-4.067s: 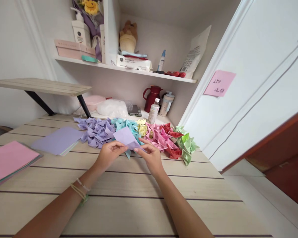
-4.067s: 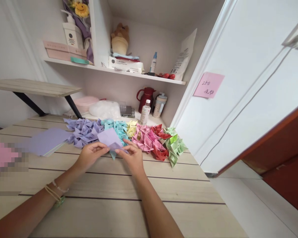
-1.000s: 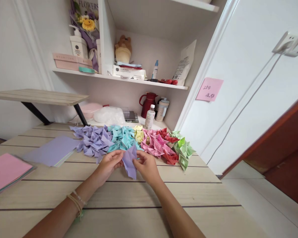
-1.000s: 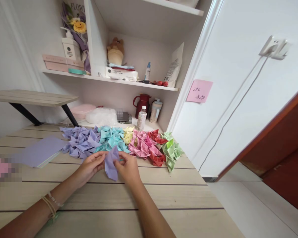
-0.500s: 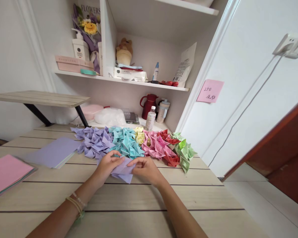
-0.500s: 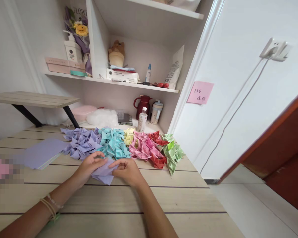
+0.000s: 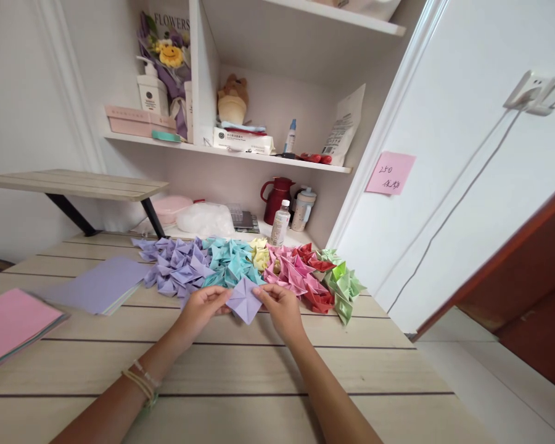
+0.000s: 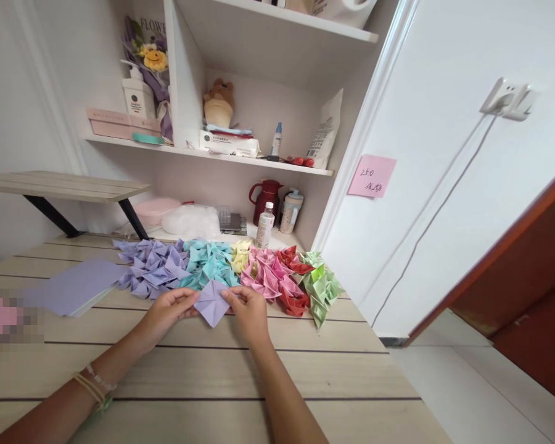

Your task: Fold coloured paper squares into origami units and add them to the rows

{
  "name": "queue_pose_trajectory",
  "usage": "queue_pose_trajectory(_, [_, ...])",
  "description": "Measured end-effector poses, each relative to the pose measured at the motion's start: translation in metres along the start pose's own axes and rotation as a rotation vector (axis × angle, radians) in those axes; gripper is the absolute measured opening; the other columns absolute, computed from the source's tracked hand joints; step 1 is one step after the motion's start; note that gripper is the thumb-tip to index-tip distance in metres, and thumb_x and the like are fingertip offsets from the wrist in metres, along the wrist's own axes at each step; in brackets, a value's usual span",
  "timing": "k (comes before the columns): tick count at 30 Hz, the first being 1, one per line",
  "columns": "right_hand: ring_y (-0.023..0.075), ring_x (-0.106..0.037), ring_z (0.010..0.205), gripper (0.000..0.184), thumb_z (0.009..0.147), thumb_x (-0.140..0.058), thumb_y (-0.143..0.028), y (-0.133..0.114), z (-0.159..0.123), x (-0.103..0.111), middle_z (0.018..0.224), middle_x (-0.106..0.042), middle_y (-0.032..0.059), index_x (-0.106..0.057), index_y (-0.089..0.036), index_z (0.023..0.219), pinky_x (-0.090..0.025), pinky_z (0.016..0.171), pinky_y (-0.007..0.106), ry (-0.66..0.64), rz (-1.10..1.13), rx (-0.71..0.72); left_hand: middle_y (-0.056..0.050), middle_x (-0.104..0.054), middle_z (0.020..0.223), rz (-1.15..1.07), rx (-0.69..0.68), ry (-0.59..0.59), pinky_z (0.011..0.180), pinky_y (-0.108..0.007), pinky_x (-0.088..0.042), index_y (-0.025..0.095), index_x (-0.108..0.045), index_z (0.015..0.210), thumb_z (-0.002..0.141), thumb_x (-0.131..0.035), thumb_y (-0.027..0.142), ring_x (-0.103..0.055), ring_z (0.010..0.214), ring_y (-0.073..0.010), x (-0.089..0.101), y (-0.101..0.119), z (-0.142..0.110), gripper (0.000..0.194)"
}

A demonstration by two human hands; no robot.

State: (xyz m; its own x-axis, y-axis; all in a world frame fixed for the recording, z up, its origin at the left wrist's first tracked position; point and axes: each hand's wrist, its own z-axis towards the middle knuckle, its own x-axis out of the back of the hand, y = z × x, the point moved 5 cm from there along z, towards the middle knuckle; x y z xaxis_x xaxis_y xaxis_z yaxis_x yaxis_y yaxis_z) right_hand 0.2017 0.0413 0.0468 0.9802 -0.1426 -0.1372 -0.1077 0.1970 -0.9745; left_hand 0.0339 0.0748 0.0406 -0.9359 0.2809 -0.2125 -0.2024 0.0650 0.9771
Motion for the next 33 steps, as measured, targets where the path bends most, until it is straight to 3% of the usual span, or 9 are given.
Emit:
queue_pose_trajectory(6, [0.0144,-0.059,0.055,0.033,0.067,-0.069,-0.041,-0.002,-0.001,-0.001,0.057,-0.060,-0.0027,-0.055,-0.018,0.087,-0.052,0.056,0.029,0.007,0.104,0.045,-0.005,-0.070,0.070,-0.022,-0.069,0.043,0.069,-0.029,-0.053,0.013,-0.066,0.073,0.056,-0.077,0.037,-0.065,0.068,-0.0177,0.005,0.002,0.003,0.031])
queue_pose_trajectory(11, [0.0161,-0.063,0.066,0.035,0.064,-0.072,-0.035,-0.005,0.000,0.002,0.073,-0.066,0.0024,-0.057,-0.018,0.090,-0.051,0.061,0.028,0.027,0.114,0.087,-0.006,-0.071,0.075,0.016,-0.073,-0.007,0.071,-0.029,-0.052,0.013,-0.065,0.080,0.055,-0.079,0.030,-0.066,0.071,-0.0185,0.001,0.004,0.002,0.033])
queue_pose_trajectory(15, [0.0165,-0.063,0.065,0.037,0.058,-0.076,-0.030,-0.007,-0.001,-0.003,0.074,-0.067,0.0022,-0.062,-0.017,0.090,-0.051,0.063,0.029,-0.079,0.031,0.075,-0.006,-0.072,0.075,0.072,-0.125,0.039,0.074,-0.030,-0.051,0.013,-0.066,0.079,0.048,-0.082,0.022,-0.067,0.075,-0.0205,0.003,0.010,0.000,0.037])
queue_pose_trajectory(20, [0.0152,-0.060,0.056,0.027,0.061,-0.071,-0.026,-0.001,-0.003,-0.008,0.061,-0.065,0.0002,-0.067,-0.016,0.086,-0.051,0.061,0.030,-0.133,-0.118,0.071,-0.010,-0.073,0.087,0.043,-0.216,0.131,0.079,-0.033,-0.050,0.014,-0.068,0.074,0.053,-0.080,0.029,-0.066,0.082,-0.0232,0.012,0.016,-0.001,0.028])
queue_pose_trajectory(26, [0.0182,-0.063,0.063,0.030,0.061,-0.072,-0.030,-0.004,-0.003,-0.008,0.069,-0.067,0.0024,-0.066,-0.016,0.087,-0.053,0.063,0.033,-0.097,-0.004,0.036,-0.005,-0.072,0.070,0.167,-0.247,0.122,0.068,-0.031,-0.052,0.017,-0.073,0.074,0.057,-0.077,0.030,-0.066,0.066,-0.0221,0.015,0.015,-0.001,0.022])
queue_pose_trajectory(30, [0.0196,-0.064,0.069,0.032,0.061,-0.073,-0.037,-0.009,-0.004,-0.006,0.076,-0.068,0.0027,-0.066,-0.017,0.086,-0.054,0.063,0.032,-0.093,0.066,0.017,-0.005,-0.072,0.074,0.239,-0.320,0.095,0.070,-0.029,-0.050,0.019,-0.073,0.074,0.062,-0.074,0.032,-0.065,0.069,-0.0213,0.013,0.020,-0.002,0.018])
queue_pose_trajectory(33, [0.0183,-0.062,0.068,0.029,0.063,-0.072,-0.041,-0.010,-0.004,-0.005,0.072,-0.067,0.0018,-0.066,-0.017,0.078,-0.053,0.065,0.032,-0.104,0.086,-0.004,-0.005,-0.070,0.073,0.162,-0.287,0.092,0.070,-0.028,-0.050,0.017,-0.071,0.072,0.060,-0.075,0.034,-0.063,0.068,-0.0199,0.012,0.023,-0.001,0.022])
